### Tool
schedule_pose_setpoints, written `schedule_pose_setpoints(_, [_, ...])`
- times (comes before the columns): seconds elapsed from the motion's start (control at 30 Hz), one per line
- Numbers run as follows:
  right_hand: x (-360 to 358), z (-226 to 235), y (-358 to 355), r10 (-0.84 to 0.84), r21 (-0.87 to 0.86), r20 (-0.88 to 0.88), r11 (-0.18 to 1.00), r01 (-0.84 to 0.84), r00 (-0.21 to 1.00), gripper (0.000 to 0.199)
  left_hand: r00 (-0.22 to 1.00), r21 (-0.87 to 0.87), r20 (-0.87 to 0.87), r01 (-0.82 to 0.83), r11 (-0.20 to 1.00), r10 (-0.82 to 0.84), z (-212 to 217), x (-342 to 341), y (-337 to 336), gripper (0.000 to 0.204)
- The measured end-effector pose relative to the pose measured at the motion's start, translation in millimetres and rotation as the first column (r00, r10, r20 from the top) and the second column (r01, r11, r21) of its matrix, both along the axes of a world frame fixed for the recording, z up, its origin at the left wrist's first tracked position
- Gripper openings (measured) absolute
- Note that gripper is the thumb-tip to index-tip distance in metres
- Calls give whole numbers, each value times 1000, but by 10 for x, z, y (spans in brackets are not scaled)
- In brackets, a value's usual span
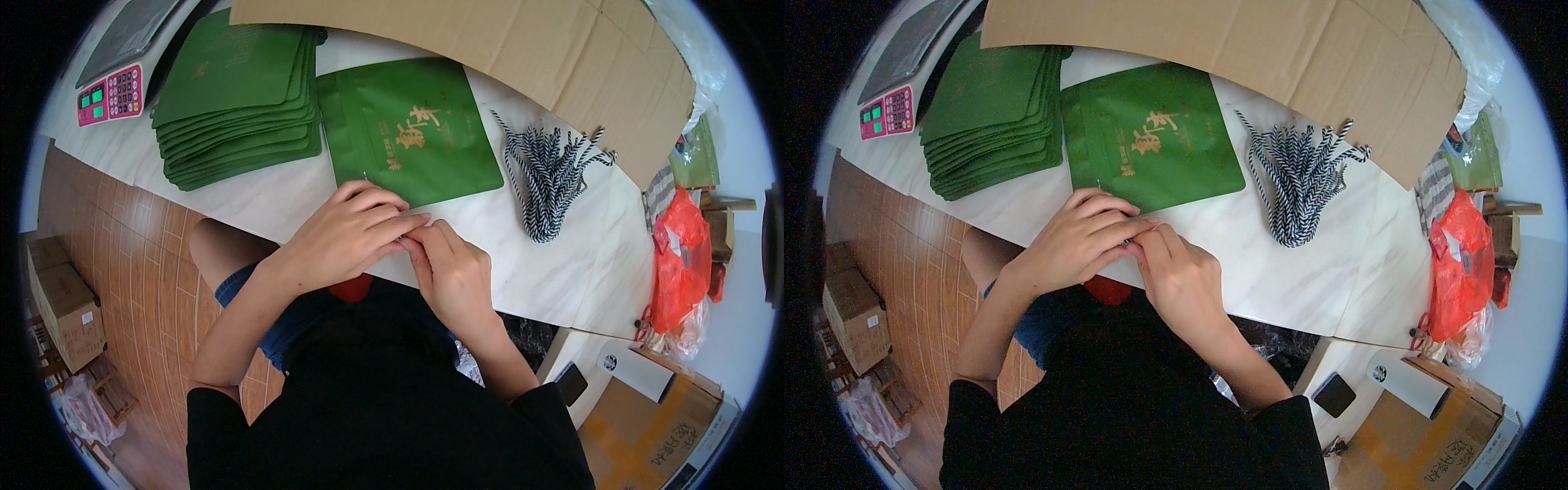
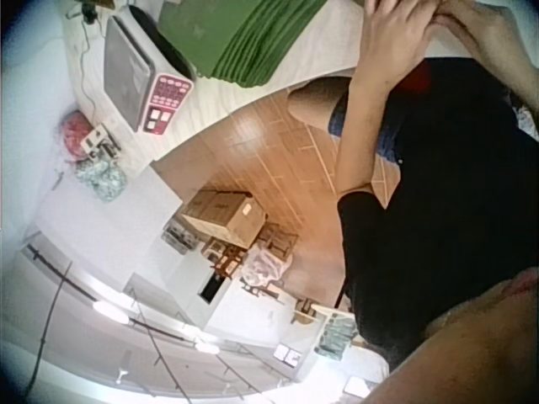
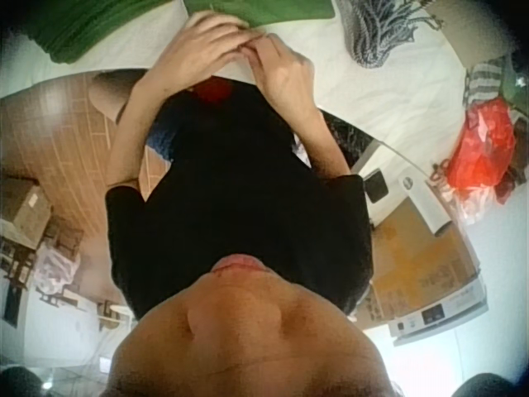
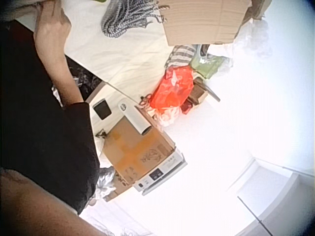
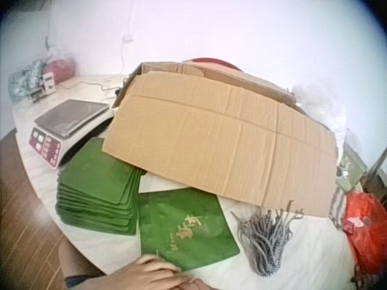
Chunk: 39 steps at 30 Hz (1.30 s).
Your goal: The person removes a stack of green tea bags and a bundle of cords from a cardboard box, carries them to a table, and ties a cord through the eyelet of a tea bag.
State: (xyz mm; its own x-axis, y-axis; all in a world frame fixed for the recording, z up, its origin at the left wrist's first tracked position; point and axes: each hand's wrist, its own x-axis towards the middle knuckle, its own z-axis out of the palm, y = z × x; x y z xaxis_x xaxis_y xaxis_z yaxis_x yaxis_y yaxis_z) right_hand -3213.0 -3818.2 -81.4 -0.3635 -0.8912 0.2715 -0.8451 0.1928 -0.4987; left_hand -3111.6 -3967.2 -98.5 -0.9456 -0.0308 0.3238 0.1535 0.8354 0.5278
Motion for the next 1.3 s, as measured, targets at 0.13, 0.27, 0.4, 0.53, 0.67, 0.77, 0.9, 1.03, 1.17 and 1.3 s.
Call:
schedule_pose_setpoints(0.13, [-14,53,36,29,28,-1,999,-29,1000,12,999,-24,2,40,999,-40,-34,14,-56,12])
schedule_pose_setpoints(0.27, [-45,60,98,97,8,23,995,-98,995,17,998,-36,17,58,998,-57,-65,17,-87,11])
schedule_pose_setpoints(0.4, [-46,97,171,57,19,156,998,-61,986,14,998,-18,40,45,999,-44,-94,53,-111,12])
schedule_pose_setpoints(0.53, [-93,53,171,-50,46,356,998,36,933,9,998,47,47,39,998,-41,-89,37,-136,19])
schedule_pose_setpoints(0.67, [-230,83,150,-141,150,516,986,73,845,9,993,217,89,-90,972,72,-125,69,-151,28])
schedule_pose_setpoints(0.77, [-246,16,173,-107,79,426,994,81,898,12,994,242,86,-80,967,60,-111,69,-182,29])
schedule_pose_setpoints(0.9, [-203,55,52,-20,-28,52,999,22,998,19,997,206,30,-75,976,70,-149,62,-188,26])
schedule_pose_setpoints(1.03, [-72,-47,-59,0,-79,170,997,13,985,17,992,152,-90,-68,986,83,-134,49,-171,22])
schedule_pose_setpoints(1.17, [-44,-67,-99,-117,-73,446,983,167,887,10,956,71,-261,-116,991,131,-63,56,-197,18])
schedule_pose_setpoints(1.3, [-43,-9,-155,-133,-100,466,974,201,875,6,920,150,-353,-124,981,170,-57,65,-184,18])
